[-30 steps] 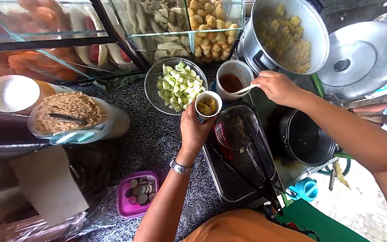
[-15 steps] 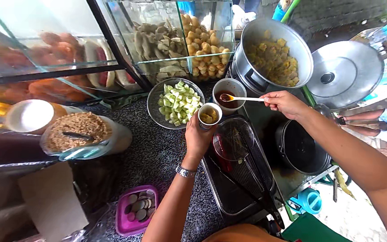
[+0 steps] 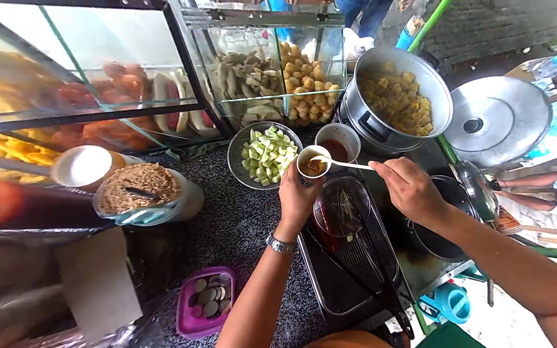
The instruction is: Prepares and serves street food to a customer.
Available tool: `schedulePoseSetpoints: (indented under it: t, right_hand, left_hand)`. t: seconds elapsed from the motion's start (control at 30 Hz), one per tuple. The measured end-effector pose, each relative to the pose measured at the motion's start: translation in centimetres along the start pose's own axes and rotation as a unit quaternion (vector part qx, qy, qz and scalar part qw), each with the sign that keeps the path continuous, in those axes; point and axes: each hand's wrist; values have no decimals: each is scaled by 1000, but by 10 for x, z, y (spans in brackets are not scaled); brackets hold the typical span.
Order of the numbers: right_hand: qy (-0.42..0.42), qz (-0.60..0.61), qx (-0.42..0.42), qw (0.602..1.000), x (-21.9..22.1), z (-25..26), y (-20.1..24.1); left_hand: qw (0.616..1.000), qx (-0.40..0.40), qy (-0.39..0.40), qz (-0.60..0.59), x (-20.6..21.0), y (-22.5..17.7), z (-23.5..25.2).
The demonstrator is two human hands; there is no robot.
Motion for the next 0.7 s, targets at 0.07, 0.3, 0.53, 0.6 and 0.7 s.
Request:
schedulePoseSetpoints:
  t: [0.07,0.3,0.53,0.6,0.7]
  right_hand:
    - [-13,-29,-18,999,-3,-2,-2]
    - [3,41,97,994,-25,9,-10]
    - [161,76,248,952,19,26,-56]
    - [190,57,229,953,40,33,-55]
    - [179,149,215,948,48,56,-41]
  left_hand:
    - [1000,6,-3,3,-2,-1,2]
    - [999,29,-14,10,-7,-3,9]
    - [998,55,-10,7,-17,-19,33]
    - [998,64,1,8,-16,-28,44]
    - [995,97,18,-3,-8,-43,66]
Point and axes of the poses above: each hand's wrist, its own z-axis towards the middle knuckle, its own x-axis out of the palm, y = z × x, and after that the axes turned 11 degrees about x, right-handed
